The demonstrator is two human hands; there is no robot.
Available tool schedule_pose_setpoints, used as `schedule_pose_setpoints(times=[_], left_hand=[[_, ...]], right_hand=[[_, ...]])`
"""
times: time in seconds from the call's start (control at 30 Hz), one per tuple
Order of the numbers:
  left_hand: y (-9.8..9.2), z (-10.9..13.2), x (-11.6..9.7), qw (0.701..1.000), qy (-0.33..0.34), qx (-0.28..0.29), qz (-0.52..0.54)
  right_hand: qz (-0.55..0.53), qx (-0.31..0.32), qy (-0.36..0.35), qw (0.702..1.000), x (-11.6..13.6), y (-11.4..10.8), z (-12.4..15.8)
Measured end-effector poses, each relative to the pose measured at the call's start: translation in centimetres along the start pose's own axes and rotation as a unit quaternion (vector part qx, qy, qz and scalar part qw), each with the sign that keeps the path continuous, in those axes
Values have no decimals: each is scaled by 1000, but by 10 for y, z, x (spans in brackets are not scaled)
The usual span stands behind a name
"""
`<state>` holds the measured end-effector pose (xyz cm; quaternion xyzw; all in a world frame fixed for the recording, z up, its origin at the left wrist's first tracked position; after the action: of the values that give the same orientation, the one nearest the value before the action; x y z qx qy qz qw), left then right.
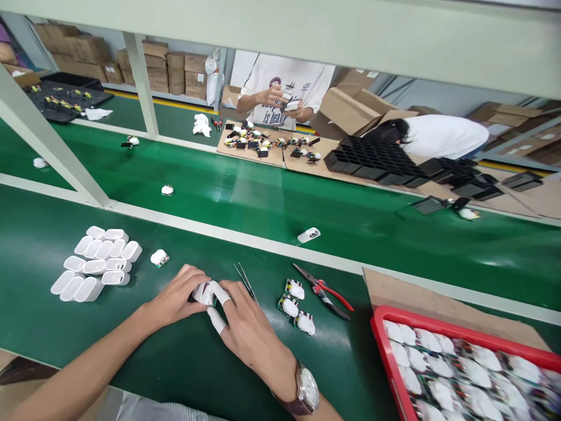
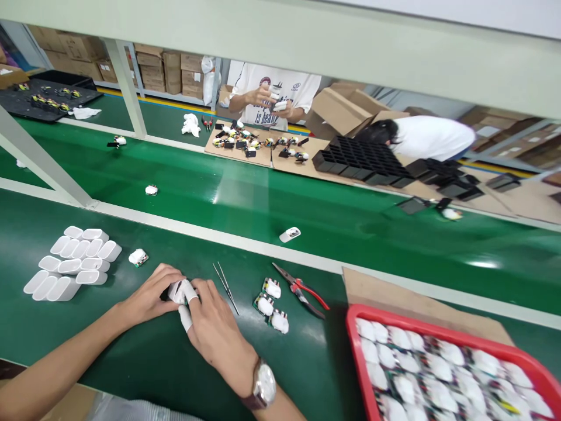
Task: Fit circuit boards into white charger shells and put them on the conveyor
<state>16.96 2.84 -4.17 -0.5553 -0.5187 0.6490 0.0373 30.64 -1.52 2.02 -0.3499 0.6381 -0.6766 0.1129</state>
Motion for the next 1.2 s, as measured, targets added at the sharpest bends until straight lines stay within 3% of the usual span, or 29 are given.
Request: schedule_pose_setpoints(times=[0.77,1.2], left_hand=[[2,1,2,1000,-1,-10,-2],[6,3,-1,1000,11,-15,-18]], right_hand=[[-40,-62,-30,997,-1,-6,3],[23,-49,-51,997,7,-2,8]])
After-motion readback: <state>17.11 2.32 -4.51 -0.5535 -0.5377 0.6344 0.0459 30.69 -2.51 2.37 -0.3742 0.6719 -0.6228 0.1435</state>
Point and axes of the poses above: each hand's wrist, its own z-axis away from the middle knuckle, its own y-axis out of the palm, x = y × z, the point moved 8 cm from there along -z, towards the middle knuckle, and after that the axes turned 13 degrees about x, right-handed, at the moved point
